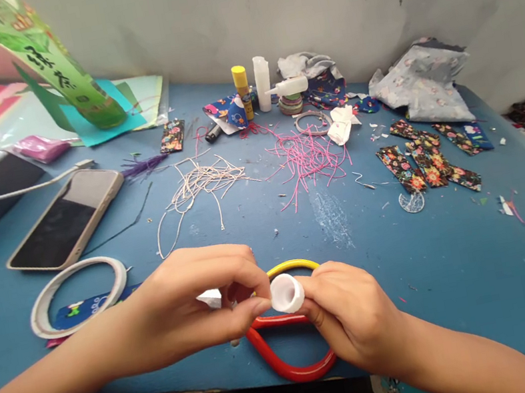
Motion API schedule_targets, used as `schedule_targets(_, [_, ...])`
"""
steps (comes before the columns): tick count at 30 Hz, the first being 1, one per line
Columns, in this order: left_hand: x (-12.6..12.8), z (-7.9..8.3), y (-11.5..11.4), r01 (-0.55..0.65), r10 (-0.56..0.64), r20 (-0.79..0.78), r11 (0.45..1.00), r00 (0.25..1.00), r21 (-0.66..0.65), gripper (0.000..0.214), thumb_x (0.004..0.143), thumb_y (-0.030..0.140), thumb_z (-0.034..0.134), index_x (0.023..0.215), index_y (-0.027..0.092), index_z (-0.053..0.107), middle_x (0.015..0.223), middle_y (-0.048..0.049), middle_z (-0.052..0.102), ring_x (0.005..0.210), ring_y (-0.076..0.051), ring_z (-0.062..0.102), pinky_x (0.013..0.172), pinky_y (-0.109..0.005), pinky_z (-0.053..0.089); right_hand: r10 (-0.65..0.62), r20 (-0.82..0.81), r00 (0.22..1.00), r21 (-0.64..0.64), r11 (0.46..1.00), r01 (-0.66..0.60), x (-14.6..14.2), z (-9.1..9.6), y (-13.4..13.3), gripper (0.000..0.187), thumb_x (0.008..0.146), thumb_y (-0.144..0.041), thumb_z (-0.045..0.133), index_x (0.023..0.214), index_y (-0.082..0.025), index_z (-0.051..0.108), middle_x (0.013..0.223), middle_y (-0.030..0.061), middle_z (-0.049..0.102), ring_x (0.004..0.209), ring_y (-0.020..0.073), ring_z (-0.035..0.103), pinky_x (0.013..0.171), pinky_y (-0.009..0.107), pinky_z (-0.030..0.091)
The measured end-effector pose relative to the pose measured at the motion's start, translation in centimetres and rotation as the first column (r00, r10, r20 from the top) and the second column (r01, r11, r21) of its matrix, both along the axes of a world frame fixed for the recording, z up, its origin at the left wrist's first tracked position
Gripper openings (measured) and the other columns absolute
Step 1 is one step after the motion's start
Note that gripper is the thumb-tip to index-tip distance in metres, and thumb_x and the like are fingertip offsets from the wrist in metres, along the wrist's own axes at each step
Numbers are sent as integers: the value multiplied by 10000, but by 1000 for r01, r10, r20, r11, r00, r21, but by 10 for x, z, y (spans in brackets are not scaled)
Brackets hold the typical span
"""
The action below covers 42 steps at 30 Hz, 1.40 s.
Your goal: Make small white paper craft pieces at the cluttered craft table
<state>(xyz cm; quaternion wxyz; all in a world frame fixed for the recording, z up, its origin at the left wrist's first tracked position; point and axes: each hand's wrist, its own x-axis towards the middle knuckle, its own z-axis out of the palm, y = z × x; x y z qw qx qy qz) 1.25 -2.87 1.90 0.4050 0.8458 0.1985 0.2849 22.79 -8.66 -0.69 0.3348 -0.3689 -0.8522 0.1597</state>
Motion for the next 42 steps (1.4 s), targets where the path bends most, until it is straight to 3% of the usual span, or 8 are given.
schedule_targets(5, [2,1,0,-53,52,-59,998,997,-15,77,870,138,585,796,148,601,696,41,585,589,-50,505,564,-140,406,9,11,1000,-9,1000,-9,1,-1,0,257,984,-201,392,1013,-175,645,656,36,652,646,170,646,594,273,519])
schedule_targets(10, [3,1,0,-63,68,-104,997,992,51,160,903,185,549,751,143,577,693,21,589,586,-62,494,549,-155,409,12,7,1000,-11,1000,-12,-1,-1,1,260,981,-206,402,1076,-194,643,737,38,706,654,160,658,615,270,526])
schedule_targets(18, [6,-4,-6,-197,197,-8,980,980,10,94,840,133,644,752,120,673,672,10,637,585,-61,543,536,-144,431,-76,39,996,81,994,73,-3,-5,2,121,927,-194,530,922,-169,649,699,28,699,631,145,656,599,251,522])
schedule_targets(23, [7,-10,-8,-217,217,17,974,976,64,100,834,131,661,746,109,702,672,-5,649,575,-62,544,524,-146,411,-78,41,996,73,994,75,-3,-8,2,78,908,-174,567,921,-154,642,692,20,697,614,131,642,589,243,506])
schedule_targets(30, [5,-16,-6,-126,141,-35,953,989,276,204,914,174,553,765,117,679,728,-41,644,638,-103,566,601,-181,451,-54,51,997,44,998,52,-3,-8,3,81,907,-154,552,925,-153,631,678,22,687,598,129,635,573,241,497])
schedule_targets(35, [3,-11,0,-7,19,-61,979,998,203,166,921,173,539,829,123,668,773,-38,627,678,-94,565,646,-165,450,-16,23,1000,-39,999,17,-3,-7,2,108,936,-198,519,951,-172,624,694,21,681,634,133,646,598,236,510])
schedule_targets(42, [2,-1,3,4,-4,-1,994,1000,111,105,857,106,604,772,98,665,722,-19,604,619,-68,523,591,-138,420,15,-17,1000,-65,998,-16,-2,-7,1,169,958,-187,465,1018,-188,623,753,26,698,671,140,642,634,249,521])
